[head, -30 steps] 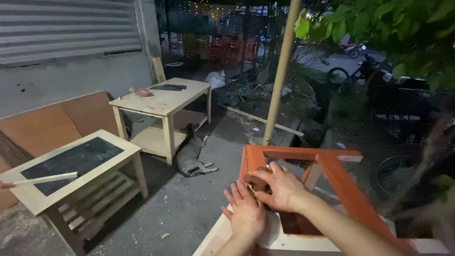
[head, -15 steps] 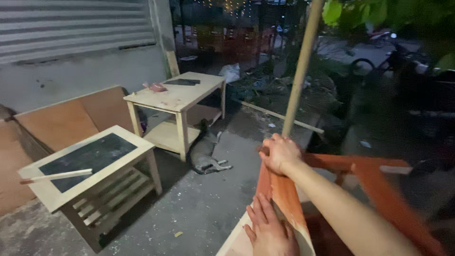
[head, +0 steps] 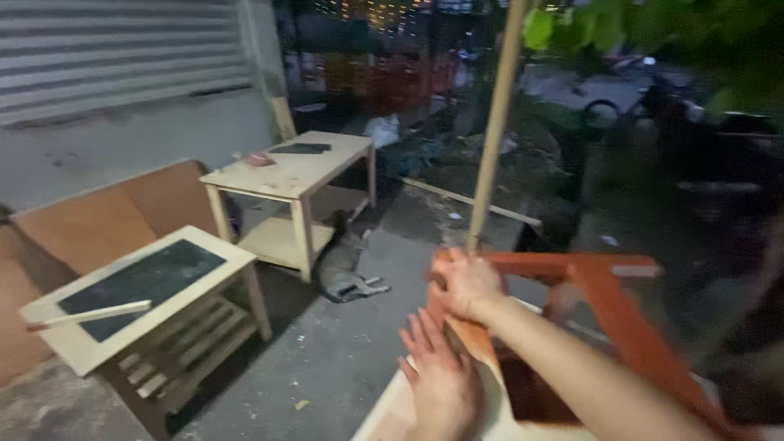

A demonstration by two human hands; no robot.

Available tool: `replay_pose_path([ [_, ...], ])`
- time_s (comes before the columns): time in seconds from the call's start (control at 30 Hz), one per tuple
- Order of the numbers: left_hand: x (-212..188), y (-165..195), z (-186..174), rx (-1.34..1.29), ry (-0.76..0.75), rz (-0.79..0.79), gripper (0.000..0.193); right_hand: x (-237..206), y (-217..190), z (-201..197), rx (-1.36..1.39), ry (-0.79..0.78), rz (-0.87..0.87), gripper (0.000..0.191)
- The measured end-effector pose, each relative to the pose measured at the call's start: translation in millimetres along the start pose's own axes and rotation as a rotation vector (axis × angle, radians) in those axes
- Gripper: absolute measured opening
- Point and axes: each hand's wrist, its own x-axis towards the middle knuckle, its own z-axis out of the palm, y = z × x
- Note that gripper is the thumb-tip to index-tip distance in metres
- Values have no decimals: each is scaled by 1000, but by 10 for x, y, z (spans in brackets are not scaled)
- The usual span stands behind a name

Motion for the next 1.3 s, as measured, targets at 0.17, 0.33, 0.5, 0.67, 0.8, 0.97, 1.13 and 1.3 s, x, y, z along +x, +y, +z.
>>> replay_pose_path([
  [0.17, -233, 148, -332, -189, 222, 200, 82, -509, 222, -129, 626, -171, -51, 59],
  [0.33, -132, 532, -498, -48, 173, 497, 71, -986, 832, -465, 824, 40, -78, 73],
  [0.5, 115, 813, -305, 545, 106, 671, 41, -1701, 946, -591, 276, -151, 316, 73],
  [0.67, 466, 891, -210, 363, -78, 437, 54, -1935, 1045, -647, 92, -102, 328, 73],
  [0.8, 856, 975, -177, 353, -12, 406, 74, -2099, 1133, -451, 0, 46, 132, 77],
  [0.97, 1433, 1081, -128, 329, 56, 407, 86, -2087, 1293, -222, -44, 120, 47, 76],
  [1.13, 1637, 1115, -109, 433, 50, 406, 48, -2016, 1287, -308, 47, -45, 178, 78],
  [1.3, 1387, 1009, -192, 486, 59, 470, 42, -2174, 1044, -417, -28, 213, 157, 76],
])
